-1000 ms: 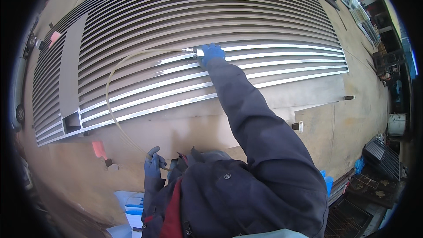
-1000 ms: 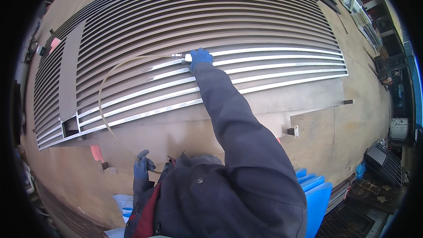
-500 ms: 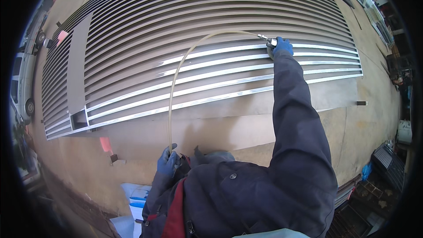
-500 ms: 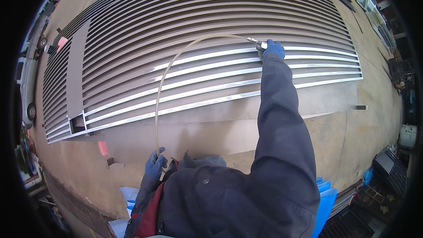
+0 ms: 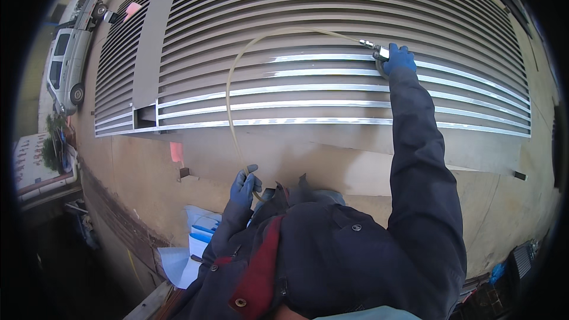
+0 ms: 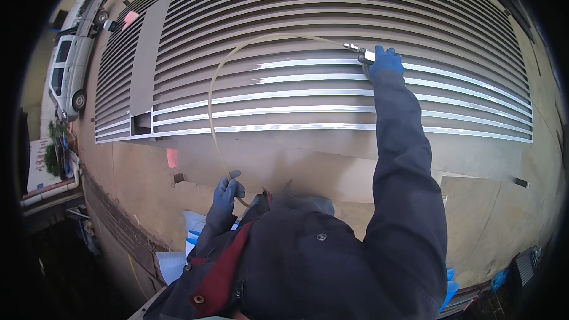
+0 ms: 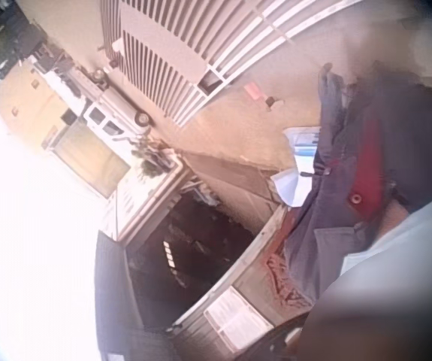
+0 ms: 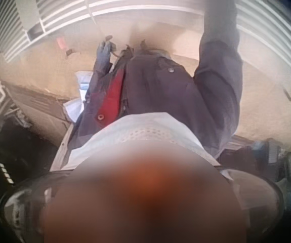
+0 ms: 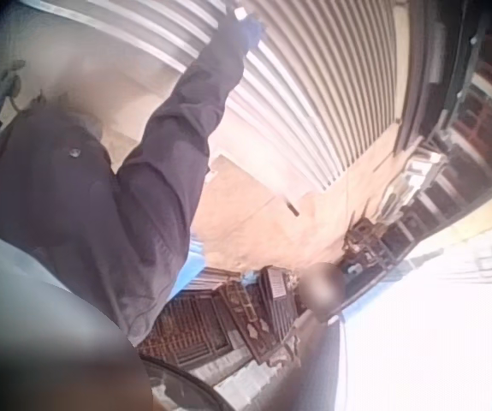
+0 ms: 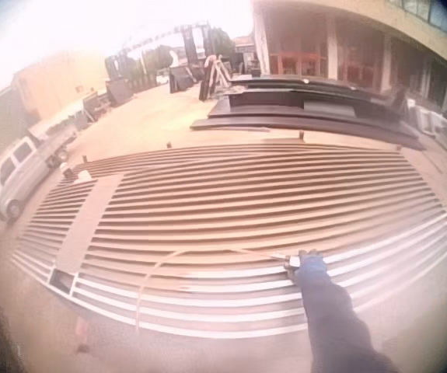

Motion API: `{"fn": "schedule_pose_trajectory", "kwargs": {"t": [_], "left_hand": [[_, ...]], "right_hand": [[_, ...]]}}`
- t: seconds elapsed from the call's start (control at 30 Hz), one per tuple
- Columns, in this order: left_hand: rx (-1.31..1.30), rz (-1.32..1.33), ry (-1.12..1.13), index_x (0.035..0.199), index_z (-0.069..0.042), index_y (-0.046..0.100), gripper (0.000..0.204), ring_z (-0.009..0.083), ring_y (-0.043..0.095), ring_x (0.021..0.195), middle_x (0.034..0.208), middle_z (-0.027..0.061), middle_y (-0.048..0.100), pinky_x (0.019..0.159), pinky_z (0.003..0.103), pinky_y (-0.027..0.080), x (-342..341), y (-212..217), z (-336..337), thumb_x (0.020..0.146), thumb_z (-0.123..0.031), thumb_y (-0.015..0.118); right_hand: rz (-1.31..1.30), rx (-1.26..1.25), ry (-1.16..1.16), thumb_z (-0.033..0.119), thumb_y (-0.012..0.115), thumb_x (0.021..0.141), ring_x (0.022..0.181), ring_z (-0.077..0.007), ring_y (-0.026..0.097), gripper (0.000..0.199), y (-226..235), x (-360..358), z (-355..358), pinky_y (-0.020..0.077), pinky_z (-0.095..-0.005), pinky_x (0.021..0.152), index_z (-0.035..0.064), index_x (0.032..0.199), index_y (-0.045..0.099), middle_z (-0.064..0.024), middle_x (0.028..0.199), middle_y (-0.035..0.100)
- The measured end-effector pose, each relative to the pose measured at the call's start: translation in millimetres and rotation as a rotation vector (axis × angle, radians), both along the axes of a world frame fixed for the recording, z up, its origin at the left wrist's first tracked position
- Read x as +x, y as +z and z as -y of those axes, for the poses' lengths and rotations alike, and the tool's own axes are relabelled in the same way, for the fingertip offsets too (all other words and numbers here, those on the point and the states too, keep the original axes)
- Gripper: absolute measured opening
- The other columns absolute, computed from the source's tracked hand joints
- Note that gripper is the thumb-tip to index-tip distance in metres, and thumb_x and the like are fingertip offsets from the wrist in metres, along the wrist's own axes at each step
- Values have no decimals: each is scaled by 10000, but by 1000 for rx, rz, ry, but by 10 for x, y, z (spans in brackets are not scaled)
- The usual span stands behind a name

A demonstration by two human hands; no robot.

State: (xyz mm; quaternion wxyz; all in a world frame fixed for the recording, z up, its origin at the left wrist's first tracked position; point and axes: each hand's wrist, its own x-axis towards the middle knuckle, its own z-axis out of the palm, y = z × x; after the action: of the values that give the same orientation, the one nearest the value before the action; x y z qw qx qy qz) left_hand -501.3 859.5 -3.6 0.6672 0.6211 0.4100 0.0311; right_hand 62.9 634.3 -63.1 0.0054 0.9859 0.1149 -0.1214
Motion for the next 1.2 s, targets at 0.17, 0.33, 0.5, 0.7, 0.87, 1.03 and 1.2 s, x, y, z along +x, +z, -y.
{"fn": "schedule_pose_trajectory", "kwargs": {"t": [0.17, 0.33, 0.5, 0.7, 0.87, 1.03, 1.2], "left_hand": [[73, 78, 220, 1437, -21, 556, 361, 103, 607, 701, 829, 27, 637, 688, 264, 536, -373, -57, -294, 1155, -228, 470], [80, 98, 364, 1447, -23, 546, 380, 113, 598, 668, 817, 32, 632, 684, 280, 546, -734, -30, -344, 1156, -254, 469], [29, 105, 428, 1456, -22, 533, 397, 126, 602, 651, 818, 41, 632, 698, 314, 579, -1083, -115, -396, 1153, -273, 479], [-48, 163, 439, 1454, -27, 549, 365, 97, 577, 674, 832, 34, 636, 663, 263, 527, -1516, -242, -795, 1152, -215, 467], [-86, 189, 358, 1461, -37, 555, 363, 71, 551, 659, 840, 23, 639, 632, 233, 497, -1851, -302, -1430, 1147, -198, 472], [-116, 195, 309, 1467, -47, 558, 363, 38, 509, 640, 830, 2, 627, 594, 196, 439, -2127, -274, -1884, 1143, -188, 476], [-194, 193, 270, 1470, -49, 553, 363, 20, 464, 630, 789, -12, 599, 582, 189, 390, -2219, -206, -2076, 1144, -184, 472]], "right_hand": [[-56, -1, 157, 477, 748, 920, 1324, -400, 587, 585, 157, -427, -786, 577, -525, 1014, 230, 1425, 584, -164, 1402, 572], [-69, 16, 302, 423, 774, 905, 1293, -376, 614, 575, 207, -876, -1538, 587, -509, 1002, 215, 1405, 583, -162, 1380, 587], [-69, 20, 371, 394, 792, 880, 1309, -359, 611, 605, 185, -1248, -2166, 578, -486, 1030, 154, 1396, 587, -164, 1380, 604], [-73, -1, 322, 421, 787, 897, 1318, -368, 611, 600, 206, -1619, -2767, 555, -482, 1066, 147, 1394, 593, -185, 1396, 612], [-87, 6, 253, 390, 771, 915, 1330, -393, 605, 564, 243, -1827, -3138, 532, -489, 1088, 130, 1391, 615, -213, 1370, 623], [-79, -46, 98, 375, 807, 848, 1312, -427, 621, 604, 86, -1852, -3344, 556, -511, 1060, 165, 1382, 618, -227, 1379, 636], [-37, -63, 62, 393, 832, 821, 1334, -435, 592, 676, 56, -1974, -3477, 543, -527, 1078, 181, 1421, 605, -222, 1411, 608]]}}
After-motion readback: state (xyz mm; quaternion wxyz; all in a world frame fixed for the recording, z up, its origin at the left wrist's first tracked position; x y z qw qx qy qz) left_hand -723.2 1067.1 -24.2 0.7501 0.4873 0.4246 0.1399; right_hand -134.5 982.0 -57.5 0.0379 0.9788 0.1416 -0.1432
